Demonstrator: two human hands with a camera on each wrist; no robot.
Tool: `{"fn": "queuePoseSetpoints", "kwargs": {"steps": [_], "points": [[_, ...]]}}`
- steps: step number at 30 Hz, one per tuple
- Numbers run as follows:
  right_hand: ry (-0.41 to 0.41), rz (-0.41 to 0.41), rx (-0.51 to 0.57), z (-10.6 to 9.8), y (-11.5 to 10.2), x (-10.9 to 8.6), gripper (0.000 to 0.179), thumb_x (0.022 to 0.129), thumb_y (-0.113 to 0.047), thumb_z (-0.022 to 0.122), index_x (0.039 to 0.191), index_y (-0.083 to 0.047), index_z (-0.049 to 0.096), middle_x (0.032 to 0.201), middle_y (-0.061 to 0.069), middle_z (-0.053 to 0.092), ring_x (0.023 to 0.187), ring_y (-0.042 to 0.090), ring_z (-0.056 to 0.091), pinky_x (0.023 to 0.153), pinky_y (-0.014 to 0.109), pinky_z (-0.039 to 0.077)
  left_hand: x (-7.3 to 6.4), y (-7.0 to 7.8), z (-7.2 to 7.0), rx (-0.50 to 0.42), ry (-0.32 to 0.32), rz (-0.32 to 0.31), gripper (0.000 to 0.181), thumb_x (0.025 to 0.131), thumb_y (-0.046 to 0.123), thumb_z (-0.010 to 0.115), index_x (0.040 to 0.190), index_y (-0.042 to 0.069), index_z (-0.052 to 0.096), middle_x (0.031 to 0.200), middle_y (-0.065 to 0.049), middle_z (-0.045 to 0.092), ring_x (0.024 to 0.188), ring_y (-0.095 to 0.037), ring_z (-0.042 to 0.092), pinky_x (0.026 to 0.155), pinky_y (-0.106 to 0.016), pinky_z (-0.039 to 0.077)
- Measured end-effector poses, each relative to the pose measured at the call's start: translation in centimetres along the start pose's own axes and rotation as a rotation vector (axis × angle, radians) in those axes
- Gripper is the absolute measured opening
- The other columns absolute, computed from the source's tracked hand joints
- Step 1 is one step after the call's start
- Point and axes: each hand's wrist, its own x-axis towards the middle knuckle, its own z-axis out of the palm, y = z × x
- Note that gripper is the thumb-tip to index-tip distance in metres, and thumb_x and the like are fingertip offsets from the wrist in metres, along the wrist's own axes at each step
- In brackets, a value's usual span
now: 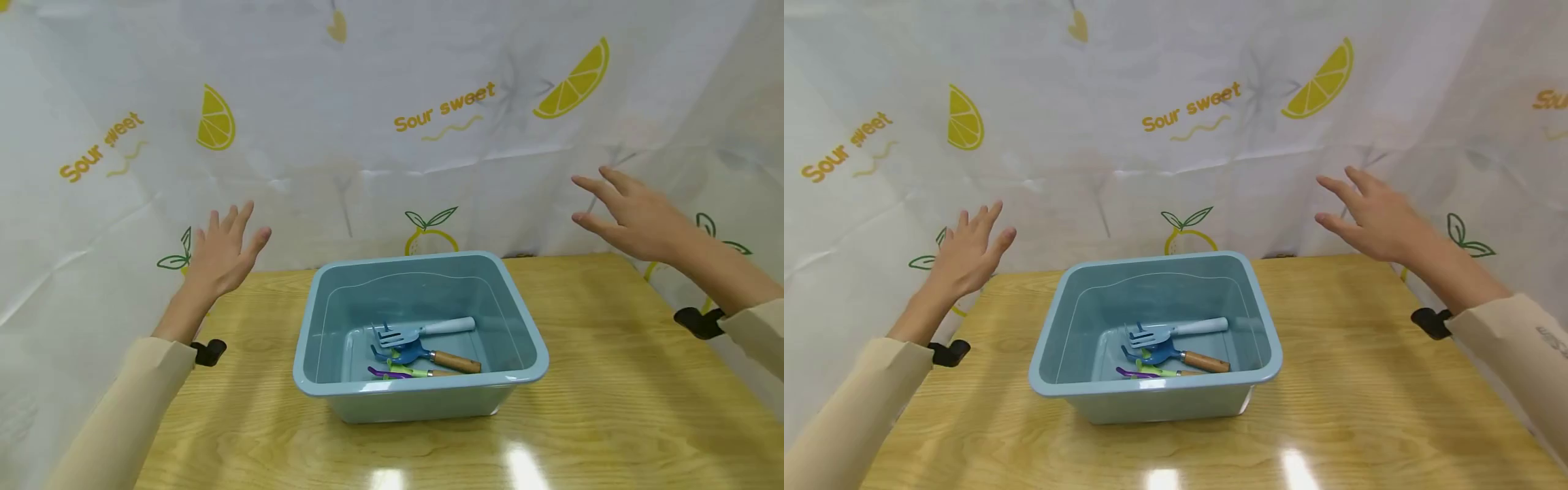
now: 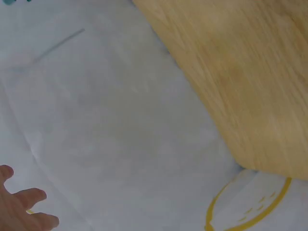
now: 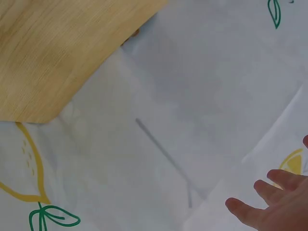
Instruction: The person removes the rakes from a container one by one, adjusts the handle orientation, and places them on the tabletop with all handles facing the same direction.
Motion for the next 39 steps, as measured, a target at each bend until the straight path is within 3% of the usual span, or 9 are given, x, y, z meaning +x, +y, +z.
{"fn": "queuePoseSetpoints", "kwargs": {"steps": [3, 10, 14, 19, 23, 26, 30, 33, 39], "points": [[-0.006, -0.023, 0.016, 0.1, -0.9, -0.3, 0.069, 0.106, -0.042, 0.051, 0.165, -0.018, 0.024, 0.168, 0.033, 0.011, 0.146, 0.063, 0.023, 0.107, 0.08, 0.024, -0.8, 0.6, 0.8, -0.055, -0.006, 0.012, 0.08, 0.104, 0.067, 0.025, 0.168, 0.023, 0.005, 0.171, -0.027, 0.007, 0.155, -0.058, -0.006, 0.114, -0.082, 0.0], [-0.03, -0.065, 0.06, 0.0, -2.9, -0.9, 0.068, 0.105, -0.04, 0.056, 0.164, -0.024, 0.027, 0.17, 0.027, 0.016, 0.145, 0.062, 0.027, 0.106, 0.079, 0.026, -2.5, 1.8, 2.5, -0.281, -0.056, 0.02, 0.073, 0.108, 0.058, 0.027, 0.167, 0.026, 0.0, 0.174, -0.019, 0.001, 0.156, -0.051, -0.013, 0.113, -0.083, 0.002], [-0.062, -0.084, 0.072, -0.1, -4.3, -1.1, 0.069, 0.104, -0.041, 0.056, 0.164, -0.027, 0.027, 0.169, 0.026, 0.019, 0.146, 0.06, 0.028, 0.107, 0.077, 0.027, -3.4, 2.5, 3.4, -0.369, -0.08, 0.026, 0.069, 0.109, 0.056, 0.026, 0.167, 0.031, -0.002, 0.175, -0.013, 0.002, 0.159, -0.048, -0.003, 0.117, -0.079, 0.007], [-0.088, -0.105, 0.065, -0.2, -5.9, -1.2, 0.069, 0.103, -0.043, 0.058, 0.164, -0.03, 0.027, 0.168, 0.024, 0.024, 0.146, 0.055, 0.032, 0.107, 0.074, 0.032, -4.1, 3.7, 4.6, -0.549, -0.127, 0.061, 0.07, 0.108, 0.057, 0.023, 0.166, 0.029, -0.003, 0.175, -0.009, 0.0, 0.16, -0.045, 0.007, 0.122, -0.071, 0.011], [-0.079, -0.137, 0.065, -0.2, -7.0, -1.0, 0.068, 0.103, -0.041, 0.06, 0.163, -0.028, 0.03, 0.165, 0.023, 0.029, 0.143, 0.053, 0.039, 0.104, 0.072, 0.037, -4.7, 4.5, 5.6, -0.652, -0.148, 0.075, 0.069, 0.108, 0.055, 0.025, 0.167, 0.029, -0.001, 0.175, -0.008, 0.001, 0.16, -0.043, 0.006, 0.121, -0.073, 0.01], [-0.064, -0.168, 0.063, -0.4, -7.8, -1.0, 0.065, 0.103, -0.039, 0.061, 0.161, -0.027, 0.035, 0.162, 0.019, 0.035, 0.132, 0.046, 0.053, 0.099, 0.067, 0.044, -5.2, 5.1, 6.2, -0.749, -0.166, 0.058, 0.065, 0.109, 0.05, 0.03, 0.166, 0.035, 0.002, 0.175, -0.006, 0.004, 0.16, -0.042, 0.007, 0.117, -0.077, 0.015], [-0.064, -0.208, 0.072, -0.4, -8.9, -1.0, 0.061, 0.102, -0.037, 0.063, 0.157, -0.026, 0.041, 0.157, 0.011, 0.044, 0.126, 0.037, 0.06, 0.096, 0.061, 0.048, -5.8, 6.1, 7.0, -0.891, -0.196, 0.028, 0.068, 0.107, 0.04, 0.043, 0.165, 0.041, 0.008, 0.175, -0.006, 0.006, 0.159, -0.046, 0.009, 0.111, -0.081, 0.023], [-0.075, -0.239, 0.075, -0.4, -9.8, -1.0, 0.058, 0.101, -0.037, 0.063, 0.155, -0.026, 0.045, 0.154, 0.007, 0.048, 0.131, 0.035, 0.057, 0.098, 0.059, 0.049, -6.4, 7.0, 7.6, -0.948, -0.227, 0.029, 0.071, 0.104, 0.035, 0.049, 0.166, 0.036, 0.014, 0.174, -0.01, 0.01, 0.155, -0.052, 0.018, 0.109, -0.076, 0.034], [-0.128, -0.284, 0.089, -0.1, -11.6, -0.6, 0.054, 0.103, -0.041, 0.06, 0.154, -0.029, 0.047, 0.155, 0.003, 0.048, 0.124, 0.029, 0.062, 0.096, 0.055, 0.051, -7.6, 7.7, 9.0, -0.993, -0.288, 0.046, 0.07, 0.1, 0.029, 0.055, 0.163, 0.022, 0.026, 0.166, -0.02, 0.024, 0.138, -0.054, 0.043, 0.094, -0.059, 0.055]]}}
